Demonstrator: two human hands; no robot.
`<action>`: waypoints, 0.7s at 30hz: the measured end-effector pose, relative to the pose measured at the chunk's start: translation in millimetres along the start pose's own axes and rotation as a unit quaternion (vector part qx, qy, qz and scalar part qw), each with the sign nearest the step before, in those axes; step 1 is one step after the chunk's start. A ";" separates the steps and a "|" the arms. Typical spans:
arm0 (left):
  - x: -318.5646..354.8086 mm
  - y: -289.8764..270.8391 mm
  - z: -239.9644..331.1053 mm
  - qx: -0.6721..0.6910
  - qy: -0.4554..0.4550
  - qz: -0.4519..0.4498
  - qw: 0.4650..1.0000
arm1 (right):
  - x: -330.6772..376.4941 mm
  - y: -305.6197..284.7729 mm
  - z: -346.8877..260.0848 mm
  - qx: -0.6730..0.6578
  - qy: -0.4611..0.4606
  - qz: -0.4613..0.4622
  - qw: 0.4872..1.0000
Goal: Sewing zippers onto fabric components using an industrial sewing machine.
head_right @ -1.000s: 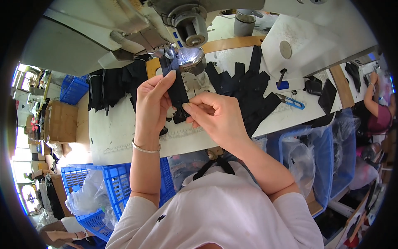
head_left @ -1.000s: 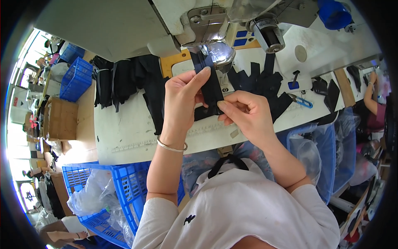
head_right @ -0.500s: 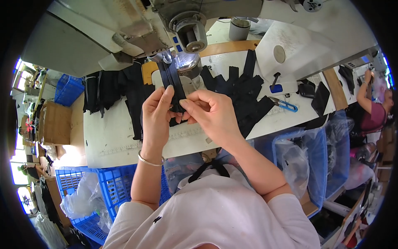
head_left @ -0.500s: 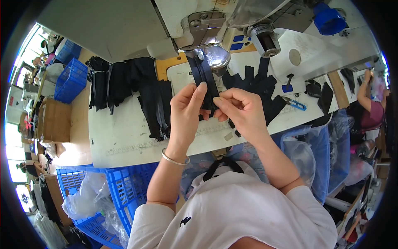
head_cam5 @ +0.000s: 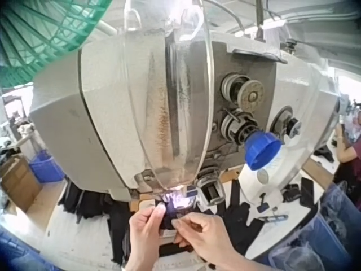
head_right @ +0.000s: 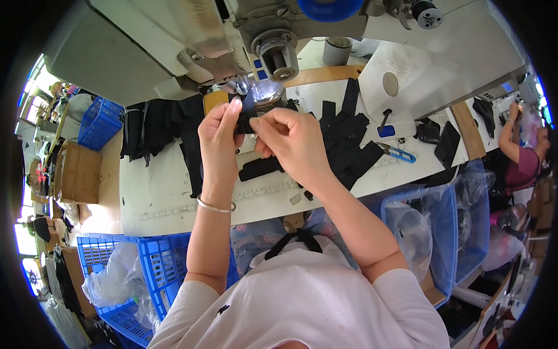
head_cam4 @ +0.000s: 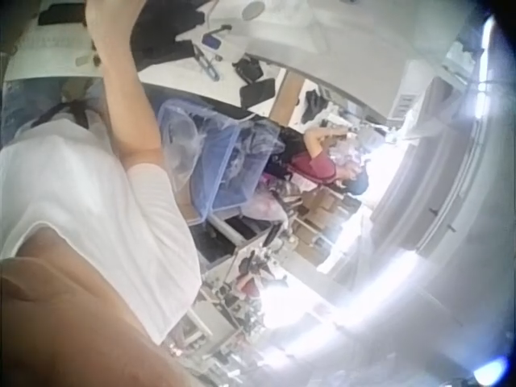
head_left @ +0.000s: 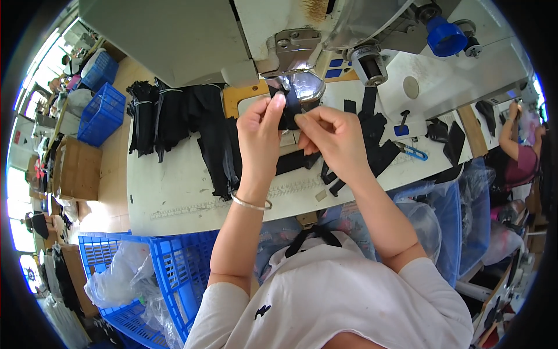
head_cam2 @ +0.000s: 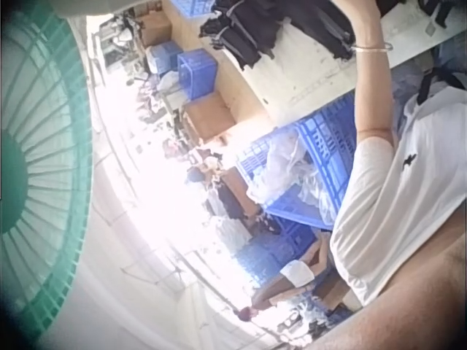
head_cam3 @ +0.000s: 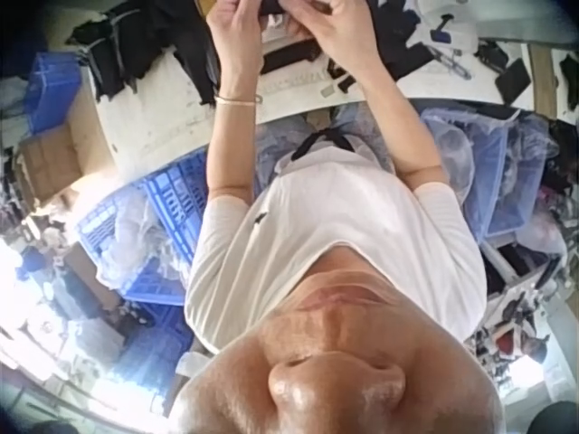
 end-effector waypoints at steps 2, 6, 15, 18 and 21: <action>-11.1 -3.6 4.0 -0.019 0.025 0.005 0.999 | -8.0 -0.6 -4.7 0.009 -0.004 0.013 1.000; -28.4 -5.9 11.8 0.000 0.037 0.026 0.999 | -8.1 0.1 -6.7 0.034 0.007 0.028 0.999; -60.1 -15.7 -4.3 0.028 0.071 0.000 0.997 | 68.6 -19.1 60.6 -0.016 0.131 0.003 0.991; -54.2 -25.7 5.7 -0.028 0.058 0.037 0.997 | 77.4 -49.8 69.2 0.039 0.144 0.041 0.988; -43.9 -37.5 22.7 -0.133 0.119 0.088 0.980 | 65.0 -79.8 66.5 0.113 0.133 0.071 0.982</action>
Point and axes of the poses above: each hand's wrist, its own x-axis away from the middle knuckle, its own y-axis out of the palm, z = x × y, the point moved 7 cm from there along -x, towards the middle knuckle, and after that the axes turned 12 degrees about -z, right-handed, at the moved point
